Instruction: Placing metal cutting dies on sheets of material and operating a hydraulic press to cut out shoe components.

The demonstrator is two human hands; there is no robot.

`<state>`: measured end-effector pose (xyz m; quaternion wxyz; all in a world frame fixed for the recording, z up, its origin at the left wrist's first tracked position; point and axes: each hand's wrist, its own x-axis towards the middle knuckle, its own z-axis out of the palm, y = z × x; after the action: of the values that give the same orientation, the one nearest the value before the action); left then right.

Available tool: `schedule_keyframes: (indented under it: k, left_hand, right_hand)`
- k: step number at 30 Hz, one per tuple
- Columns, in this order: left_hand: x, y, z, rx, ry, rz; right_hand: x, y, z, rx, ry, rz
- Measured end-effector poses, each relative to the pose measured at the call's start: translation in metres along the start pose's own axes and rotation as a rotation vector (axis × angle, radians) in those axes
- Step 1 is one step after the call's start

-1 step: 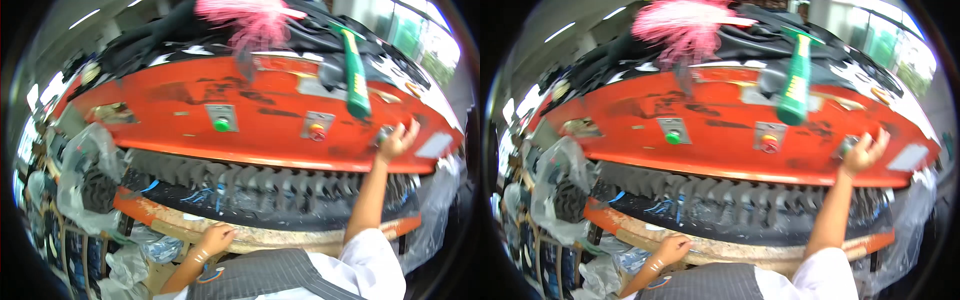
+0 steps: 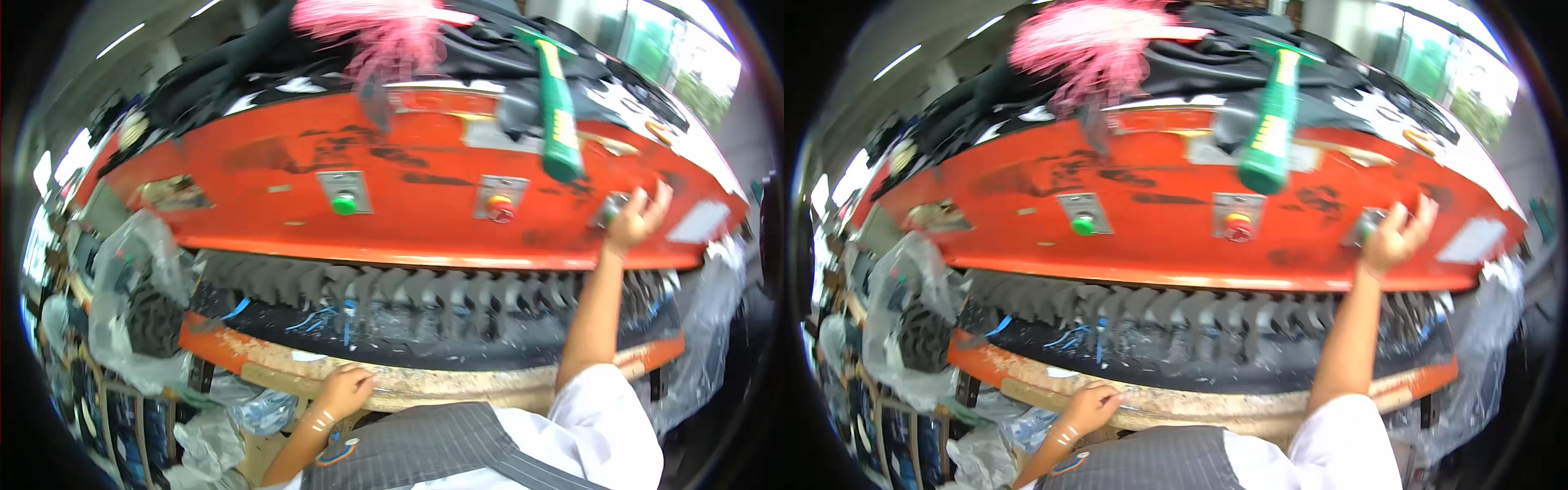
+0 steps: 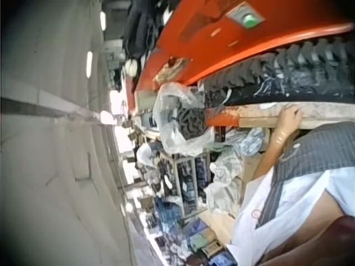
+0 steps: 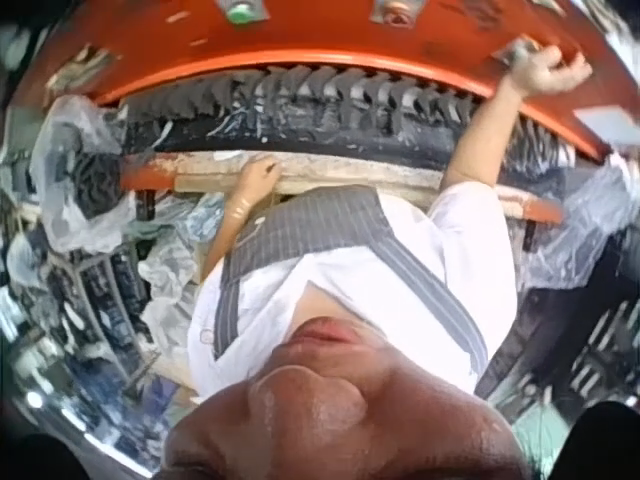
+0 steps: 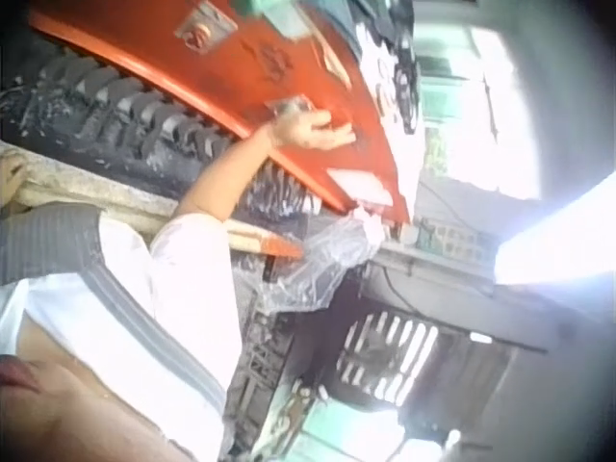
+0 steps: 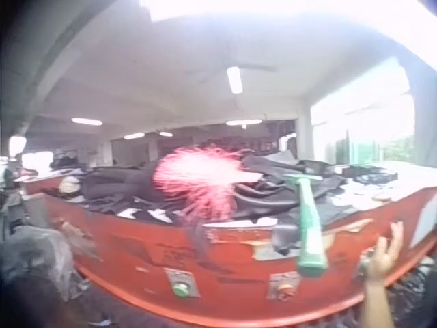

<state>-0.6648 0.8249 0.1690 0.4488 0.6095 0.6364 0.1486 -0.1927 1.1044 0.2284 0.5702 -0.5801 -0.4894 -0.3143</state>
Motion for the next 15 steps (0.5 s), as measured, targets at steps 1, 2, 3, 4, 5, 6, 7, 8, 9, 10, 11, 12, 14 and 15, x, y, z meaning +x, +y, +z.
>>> schedule_keyframes:
  k: [1, 2, 3, 4, 5, 6, 7, 8, 9, 10, 11, 12, 14, 15]
  left_hand:
    - [-0.010, -0.006, -0.002, 0.057, 0.033, 0.025]
    - [-0.017, -0.011, -0.002, 0.113, 0.072, 0.055]
    - [-0.024, -0.018, -0.001, 0.112, 0.051, 0.082]
    - [-0.030, -0.025, 0.001, 0.178, 0.097, 0.131]
    - [-0.033, -0.028, 0.003, 0.241, 0.150, 0.176]
    - [-0.031, -0.034, 0.008, 0.236, 0.140, 0.210]
    - [-0.033, -0.034, 0.011, 0.280, 0.201, 0.252]
    - [-0.032, -0.031, 0.016, 0.327, 0.256, 0.302]
    - [-0.032, -0.033, 0.018, 0.326, 0.248, 0.328]
    - [-0.031, -0.035, 0.022, 0.322, 0.269, 0.325]
    - [-0.031, -0.038, 0.025, 0.319, 0.292, 0.316]
    - [-0.032, -0.042, 0.027, 0.316, 0.288, 0.333]
    - [-0.031, -0.047, 0.032, 0.349, 0.268, 0.306]
    - [-0.032, -0.049, 0.033, 0.337, 0.248, 0.342]
  right_hand:
    - [-0.008, -0.008, -0.002, 0.004, -0.037, 0.031]
    - [-0.014, -0.017, -0.005, 0.011, -0.069, 0.064]
    - [-0.024, -0.028, -0.016, 0.010, -0.117, 0.094]
    - [-0.033, -0.038, -0.032, 0.008, -0.162, 0.120]
    - [-0.045, -0.050, -0.049, 0.066, -0.229, 0.160]
    - [-0.064, -0.063, -0.069, 0.126, -0.288, 0.197]
    - [-0.078, -0.076, -0.089, 0.141, -0.408, 0.245]
    - [-0.091, -0.085, -0.111, 0.148, -0.519, 0.302]
    - [-0.107, -0.100, -0.125, 0.136, -0.647, 0.347]
    - [-0.116, -0.115, -0.133, 0.125, -0.774, 0.390]
    - [-0.120, -0.131, -0.135, 0.005, -0.991, 0.459]
    - [-0.124, -0.148, -0.137, -0.118, -1.209, 0.530]
    - [-0.120, -0.167, -0.126, -0.329, -1.551, 0.515]
    - [-0.119, -0.177, -0.121, -0.364, -1.613, 0.499]
